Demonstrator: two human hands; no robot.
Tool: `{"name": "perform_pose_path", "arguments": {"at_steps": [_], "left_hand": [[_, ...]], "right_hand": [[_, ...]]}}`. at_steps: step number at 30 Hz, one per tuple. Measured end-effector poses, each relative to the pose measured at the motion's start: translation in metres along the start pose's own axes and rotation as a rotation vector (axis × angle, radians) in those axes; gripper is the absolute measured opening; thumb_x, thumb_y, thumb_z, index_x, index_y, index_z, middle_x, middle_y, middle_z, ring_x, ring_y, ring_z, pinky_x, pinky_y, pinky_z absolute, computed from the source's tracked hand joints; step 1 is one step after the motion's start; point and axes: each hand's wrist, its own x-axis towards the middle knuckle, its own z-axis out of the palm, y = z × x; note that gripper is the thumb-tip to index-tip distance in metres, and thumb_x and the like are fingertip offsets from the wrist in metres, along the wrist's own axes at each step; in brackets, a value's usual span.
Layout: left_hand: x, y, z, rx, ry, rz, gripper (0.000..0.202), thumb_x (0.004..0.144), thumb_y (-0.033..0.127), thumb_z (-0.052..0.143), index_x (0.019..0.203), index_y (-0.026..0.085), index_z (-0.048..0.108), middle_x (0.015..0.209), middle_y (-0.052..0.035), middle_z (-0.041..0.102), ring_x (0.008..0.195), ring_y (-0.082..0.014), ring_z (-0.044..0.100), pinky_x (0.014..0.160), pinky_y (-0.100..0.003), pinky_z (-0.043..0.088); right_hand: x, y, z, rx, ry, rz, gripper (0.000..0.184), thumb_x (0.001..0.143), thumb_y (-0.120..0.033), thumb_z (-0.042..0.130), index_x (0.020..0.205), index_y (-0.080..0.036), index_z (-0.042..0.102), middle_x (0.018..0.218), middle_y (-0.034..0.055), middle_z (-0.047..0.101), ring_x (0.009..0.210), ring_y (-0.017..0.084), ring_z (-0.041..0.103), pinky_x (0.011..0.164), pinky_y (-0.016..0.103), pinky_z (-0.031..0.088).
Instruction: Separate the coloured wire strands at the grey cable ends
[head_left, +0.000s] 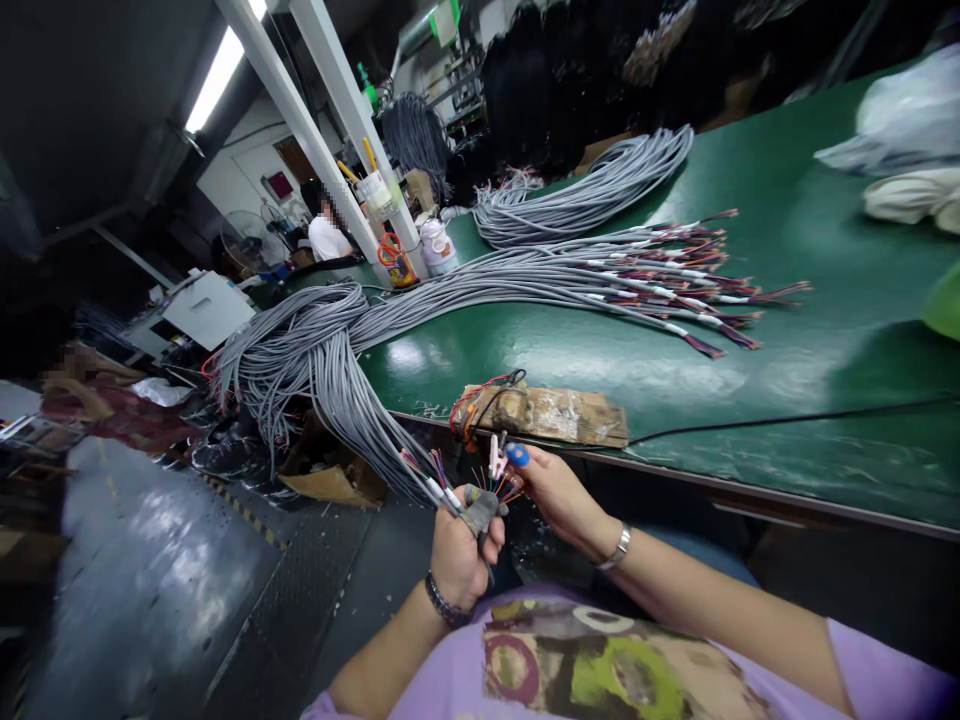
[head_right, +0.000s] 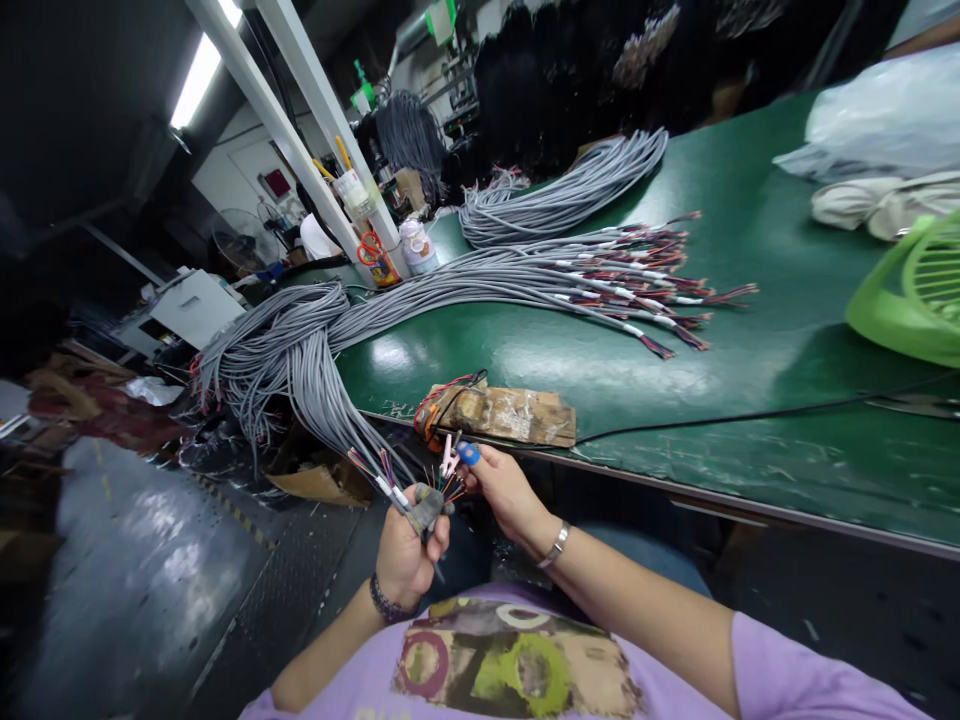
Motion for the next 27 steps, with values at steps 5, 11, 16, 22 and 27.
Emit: {"name": "perform_pose_path", "arguments": {"at_steps": [5,11,16,22,27], "left_hand": [[0.002,0.001,0.003,0.018,-0.003,-0.017,0.030,0.067,0.040,0.067,0.064,0.015,0.053,0.040,0.0029,0.053,0.026,-0.0029,0.032,0.031,-0.017,0.015],[0.002,-0.003,0.003,0.013,0.020,-0.025,0.029,0.067,0.040,0.066,0.063,0.015,0.051,0.040,0.0024,0.054,0.026,-0.0030,0.033,0.031,-0.017,0.016],[0.002,-0.005,0.004,0.015,0.019,-0.046,0.030,0.064,0.039,0.068,0.062,0.016,0.050,0.039,0.0030,0.053,0.026,-0.0029,0.032,0.031,-0.017,0.016],[-0.005,-0.004,0.001,0.036,0.011,-0.031,0.026,0.068,0.036,0.065,0.062,0.015,0.051,0.039,0.0030,0.053,0.025,-0.0028,0.031,0.031,-0.017,0.015],[-0.012,-0.004,-0.005,0.043,0.007,-0.003,0.025,0.070,0.037,0.064,0.066,0.014,0.055,0.040,0.0026,0.053,0.026,-0.0023,0.030,0.031,-0.017,0.014]], "right_hand": [[0.002,0.000,0.002,0.120,-0.062,0.115,0.039,0.070,-0.057,0.062,0.067,-0.018,0.061,0.060,-0.0008,0.055,0.053,0.011,0.042,0.053,0.025,0.035],[0.010,0.001,0.005,0.349,-0.097,0.236,0.034,0.064,-0.050,0.072,0.073,-0.017,0.067,0.066,0.0018,0.060,0.058,0.011,0.048,0.055,0.024,0.041],[0.011,0.001,0.009,0.387,-0.057,0.184,0.033,0.061,-0.046,0.076,0.069,-0.015,0.067,0.065,0.0009,0.061,0.057,0.010,0.049,0.052,0.021,0.040],[0.005,0.001,0.005,0.417,-0.121,0.245,0.037,0.071,-0.054,0.064,0.076,-0.017,0.067,0.065,0.0017,0.062,0.053,0.010,0.048,0.047,0.021,0.039],[0.005,0.000,-0.003,0.407,-0.206,0.307,0.039,0.081,-0.054,0.052,0.079,-0.018,0.066,0.070,0.0033,0.063,0.058,0.011,0.053,0.052,0.021,0.043]]}}
